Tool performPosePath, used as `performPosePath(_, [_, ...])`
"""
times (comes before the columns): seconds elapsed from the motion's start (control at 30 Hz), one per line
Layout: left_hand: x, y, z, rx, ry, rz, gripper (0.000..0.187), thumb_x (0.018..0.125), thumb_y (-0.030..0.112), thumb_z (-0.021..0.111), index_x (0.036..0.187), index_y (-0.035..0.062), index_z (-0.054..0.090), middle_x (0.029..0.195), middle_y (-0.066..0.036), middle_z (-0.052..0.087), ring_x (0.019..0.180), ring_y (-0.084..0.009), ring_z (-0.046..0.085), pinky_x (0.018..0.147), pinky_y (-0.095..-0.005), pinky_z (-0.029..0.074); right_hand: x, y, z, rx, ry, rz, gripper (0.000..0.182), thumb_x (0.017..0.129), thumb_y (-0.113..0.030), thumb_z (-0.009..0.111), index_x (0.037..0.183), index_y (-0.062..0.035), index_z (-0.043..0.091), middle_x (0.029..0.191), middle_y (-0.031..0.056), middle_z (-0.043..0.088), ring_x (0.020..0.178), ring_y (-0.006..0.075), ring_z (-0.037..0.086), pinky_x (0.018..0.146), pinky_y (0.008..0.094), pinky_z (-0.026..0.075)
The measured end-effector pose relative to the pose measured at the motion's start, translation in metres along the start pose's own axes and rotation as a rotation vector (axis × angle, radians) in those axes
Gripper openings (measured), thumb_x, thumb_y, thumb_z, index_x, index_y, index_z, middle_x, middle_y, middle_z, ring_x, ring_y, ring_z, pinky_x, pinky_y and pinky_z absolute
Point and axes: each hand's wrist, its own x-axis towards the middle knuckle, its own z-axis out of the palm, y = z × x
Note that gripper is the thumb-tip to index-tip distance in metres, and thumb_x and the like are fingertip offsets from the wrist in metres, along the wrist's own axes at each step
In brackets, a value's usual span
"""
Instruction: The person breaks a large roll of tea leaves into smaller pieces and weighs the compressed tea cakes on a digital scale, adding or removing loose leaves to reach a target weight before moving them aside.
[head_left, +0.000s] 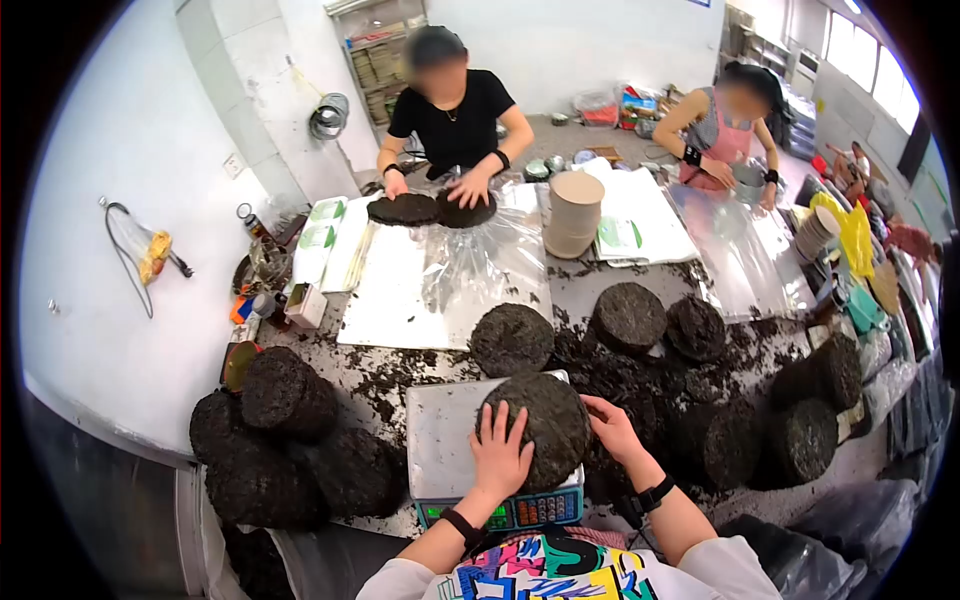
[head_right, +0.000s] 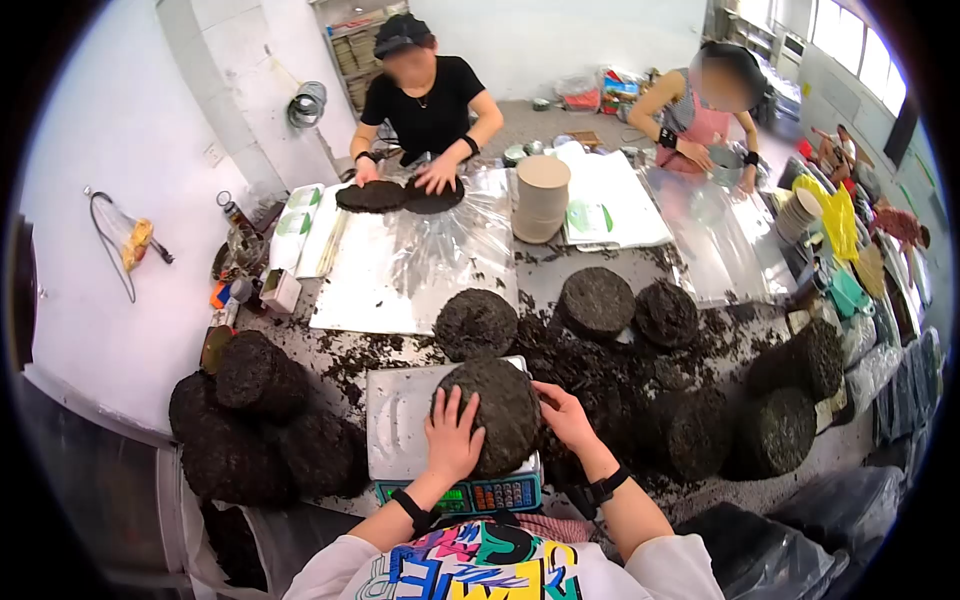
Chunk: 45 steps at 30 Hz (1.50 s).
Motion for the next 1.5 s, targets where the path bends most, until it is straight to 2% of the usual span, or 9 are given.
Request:
performPosePath(0.43, [0.003,-0.009,0.011,-0.051,0.063,0.032,0.055,0.092,0.043,0.045,0.143,0.0265,0.031,0.149,-0.013,0.022,0.136,-0.0379,0.018,0.092,-0.0621,0.026,0.022,0.002,0.025,-0.353,-0.080,-0.231,0.034,0.086,-0.006,0.054,0.119,0.0022,0.055,0.110,0.0112,0.063,0.101,0.0170,0.057,0.088,0.0301,0.044])
performPosePath(0.5, [0.004,-0.004,0.010,0.049,0.008,0.029,0.054,0.092,0.043,0.045,0.142,0.0269,0.031,0.148,-0.013,0.023,0.136,-0.0386,0.017,0.091,-0.0635,0.028,0.034,0.049,0.030,0.531,0.106,0.087,0.032,0.085,-0.012,0.056,0.115,0.0003,0.058,0.106,0.0098,0.065,0.095,0.0150,0.058,0.083,0.0298,0.046])
performPosePath(0.63, [0.006,0.000,0.010,0.137,-0.052,0.025,0.055,0.092,0.044,0.046,0.142,0.0279,0.031,0.148,-0.013,0.022,0.137,-0.0384,0.015,0.090,-0.0670,0.029,0.041,0.025,0.014,-1.048,-0.058,-0.196,0.023,0.080,-0.021,0.059,0.093,-0.0026,0.063,0.099,0.0210,0.062,0.087,0.0337,0.061,0.073,0.0392,0.049])
performPosePath(0.7, [0.007,0.001,0.005,0.172,-0.067,0.041,0.056,0.091,0.044,0.046,0.142,0.0283,0.031,0.148,-0.013,0.021,0.137,-0.0383,0.015,0.090,-0.0667,0.029,0.056,0.002,-0.004,-0.845,-0.280,-0.484,0.026,0.083,-0.019,0.057,0.103,-0.0031,0.060,0.096,0.0181,0.064,0.083,0.0354,0.061,0.071,0.0403,0.049])
performPosePath(0.8, [0.006,0.004,0.001,0.156,-0.099,0.040,0.056,0.092,0.044,0.046,0.143,0.0287,0.029,0.149,-0.012,0.021,0.137,-0.0375,0.014,0.093,-0.0679,0.026,0.046,-0.024,-0.044,-0.629,-0.180,-0.032,0.034,0.087,-0.022,0.055,0.117,-0.0055,0.053,0.097,0.0162,0.065,0.087,0.0300,0.062,0.075,0.0381,0.049])
performPosePath(0.9, [0.007,0.001,-0.009,0.108,-0.117,0.040,0.056,0.093,0.044,0.044,0.144,0.0274,0.026,0.149,-0.012,0.020,0.138,-0.0361,0.014,0.098,-0.0675,0.023,0.010,-0.020,-0.084,-1.287,0.018,0.126,0.055,0.089,-0.027,0.057,0.137,-0.0084,0.036,0.110,0.0182,0.061,0.099,0.0241,0.059,0.085,0.0373,0.046])
performPosePath(1.07, [-0.003,-0.042,-0.005,-0.502,0.017,-0.315,0.064,0.091,0.042,0.051,0.140,0.0080,0.029,0.143,-0.019,0.026,0.134,-0.0353,0.023,0.106,-0.0505,0.024,-0.028,0.003,-0.018,-0.071,0.255,0.129,0.077,0.087,-0.027,0.062,0.144,-0.0031,0.016,0.139,0.0222,0.035,0.127,0.0301,0.038,0.103,0.0364,0.032])
performPosePath(1.3, [0.003,-0.148,-0.018,-0.296,0.058,-0.573,0.077,0.077,0.042,0.069,0.133,0.0001,0.035,0.131,-0.025,0.037,0.125,-0.0377,0.032,0.103,-0.0447,0.030,0.029,0.050,0.137,-0.508,0.223,-0.256,0.067,0.079,-0.011,0.066,0.133,0.0047,0.030,0.126,0.0219,0.041,0.120,0.0358,0.039,0.101,0.0405,0.032])
performPosePath(1.5, [0.047,-0.267,-0.055,-1.226,0.366,-0.859,0.069,0.080,0.017,0.071,0.134,0.0006,0.031,0.125,-0.018,0.046,0.107,-0.0280,0.052,0.085,-0.0405,0.047,0.085,0.057,0.181,-0.482,-0.166,-0.172,0.073,0.088,-0.033,0.057,0.140,0.0043,0.023,0.146,0.0243,0.024,0.134,0.0333,0.027,0.110,0.0366,0.023])
